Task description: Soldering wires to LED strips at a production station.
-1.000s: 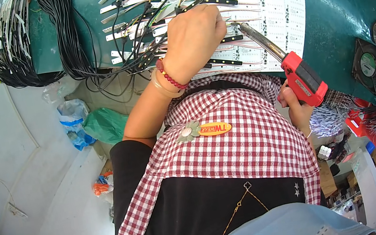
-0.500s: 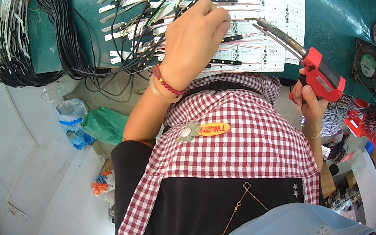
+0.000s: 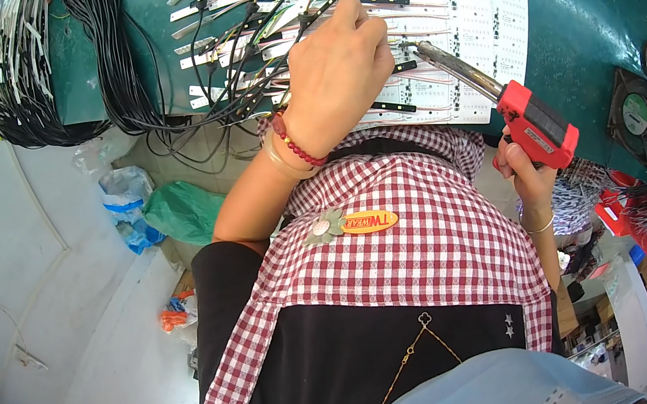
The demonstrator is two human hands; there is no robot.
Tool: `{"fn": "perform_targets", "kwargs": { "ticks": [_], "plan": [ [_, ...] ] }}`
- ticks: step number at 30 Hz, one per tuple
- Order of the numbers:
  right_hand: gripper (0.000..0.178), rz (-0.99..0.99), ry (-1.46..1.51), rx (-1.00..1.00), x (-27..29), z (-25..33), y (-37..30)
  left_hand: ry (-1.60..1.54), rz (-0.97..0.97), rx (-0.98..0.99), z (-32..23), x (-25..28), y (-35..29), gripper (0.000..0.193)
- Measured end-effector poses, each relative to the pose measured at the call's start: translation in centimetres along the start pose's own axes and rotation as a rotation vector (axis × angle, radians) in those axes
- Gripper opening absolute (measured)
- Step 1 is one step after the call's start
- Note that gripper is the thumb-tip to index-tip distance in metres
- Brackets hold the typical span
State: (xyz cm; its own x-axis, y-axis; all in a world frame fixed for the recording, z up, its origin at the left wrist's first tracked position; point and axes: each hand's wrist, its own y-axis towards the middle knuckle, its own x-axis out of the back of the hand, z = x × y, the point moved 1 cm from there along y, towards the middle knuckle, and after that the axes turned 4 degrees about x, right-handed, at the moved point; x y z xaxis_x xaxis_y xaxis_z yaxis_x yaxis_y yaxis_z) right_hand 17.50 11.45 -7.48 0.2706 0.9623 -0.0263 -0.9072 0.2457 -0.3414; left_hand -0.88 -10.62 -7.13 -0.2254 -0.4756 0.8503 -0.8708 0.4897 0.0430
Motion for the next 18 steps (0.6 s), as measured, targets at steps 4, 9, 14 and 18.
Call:
{"fn": "perform_targets", "kwargs": {
  "ticks": [4,9,14,18],
  "plan": [
    [0.027,0.019,-0.078,-0.007,-0.25,0.22,0.03,-0.002,-0.023,0.014,0.11,-0.17,-0.06,0.005],
    [0.031,-0.003,-0.088,0.012,-0.67,0.24,-0.40,0.014,-0.034,0.027,-0.13,-0.31,-0.04,0.006],
    [0.036,-0.023,0.012,0.046,-0.64,0.58,-0.70,0.012,-0.036,0.033,-0.23,-0.25,-0.02,0.006],
    [0.036,-0.027,0.000,0.051,-0.67,0.68,-0.57,0.021,-0.021,0.033,-0.33,-0.13,0.01,0.005]
  ]
}}
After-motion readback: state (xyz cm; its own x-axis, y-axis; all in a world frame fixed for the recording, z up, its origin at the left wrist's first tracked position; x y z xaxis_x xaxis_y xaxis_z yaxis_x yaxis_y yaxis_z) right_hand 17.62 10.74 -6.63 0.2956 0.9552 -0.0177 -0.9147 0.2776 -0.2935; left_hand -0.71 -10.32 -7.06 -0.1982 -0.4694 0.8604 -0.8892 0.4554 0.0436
